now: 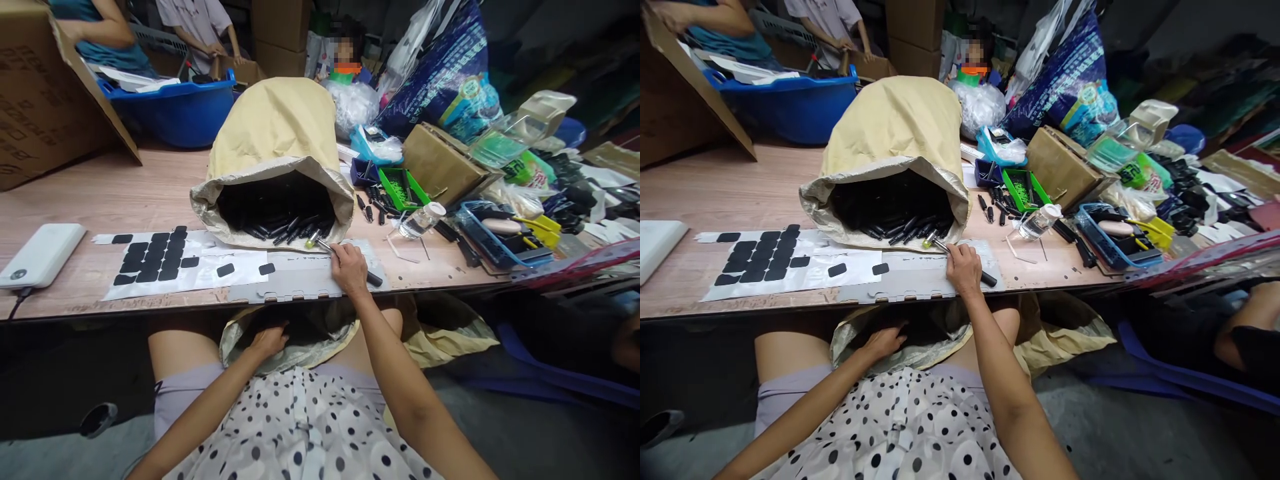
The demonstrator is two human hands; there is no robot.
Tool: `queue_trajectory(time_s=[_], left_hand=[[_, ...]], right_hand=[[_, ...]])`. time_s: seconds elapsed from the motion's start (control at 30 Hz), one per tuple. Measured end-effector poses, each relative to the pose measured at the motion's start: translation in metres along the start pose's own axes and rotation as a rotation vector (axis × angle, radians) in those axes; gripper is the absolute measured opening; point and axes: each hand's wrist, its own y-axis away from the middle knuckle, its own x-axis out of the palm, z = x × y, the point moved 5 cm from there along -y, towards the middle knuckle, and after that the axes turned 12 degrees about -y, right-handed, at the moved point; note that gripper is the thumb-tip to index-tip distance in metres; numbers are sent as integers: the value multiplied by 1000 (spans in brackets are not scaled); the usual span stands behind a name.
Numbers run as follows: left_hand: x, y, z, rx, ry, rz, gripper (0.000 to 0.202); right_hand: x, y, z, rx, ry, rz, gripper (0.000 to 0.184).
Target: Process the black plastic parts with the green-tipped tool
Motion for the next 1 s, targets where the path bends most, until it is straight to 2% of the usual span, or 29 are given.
queue_trajectory(time_s=[0.07,0.13,0.23,0.3,0.33,0.37,0.43,0.47,0.5,0.57,0.7,0.8,0.9,1.0], left_hand=[[-6,-1,-5,2,6,63,24],[-23,-1,-20,57,35,119,28],[-66,-8,-54,233,177,210,23],[-99,-25,-67,252,326,271,21],[-116,-38,-68,212,377,240,23],[-135,-55,-64,134,381,125,25],[-170,-89,-50,-44,273,-208,22],[-180,-104,-42,-122,195,-328,19],[-186,-119,-37,-179,123,-401,17],[-186,-144,-28,-244,1,-441,14],[-174,-168,-22,-308,-124,-383,7],[-178,-163,-24,-310,-120,-389,2],[-188,-141,-28,-209,-73,-435,5],[-182,-113,-28,-71,0,-331,9]], right_hand=[[1,0,0,-3,0,-4,32],[2,0,1,-5,5,-8,32],[3,1,2,-1,14,-15,32],[4,1,3,2,19,-19,32],[4,1,3,3,20,-18,32],[4,1,3,3,20,-17,32],[5,1,3,2,19,-12,32],[5,1,3,1,18,-11,32],[5,1,2,0,15,-11,32],[5,1,2,-5,8,-15,32],[5,1,3,-5,-1,-15,32],[4,1,3,-2,-3,-5,32],[3,0,3,8,-5,2,32],[3,0,3,16,7,22,32]])
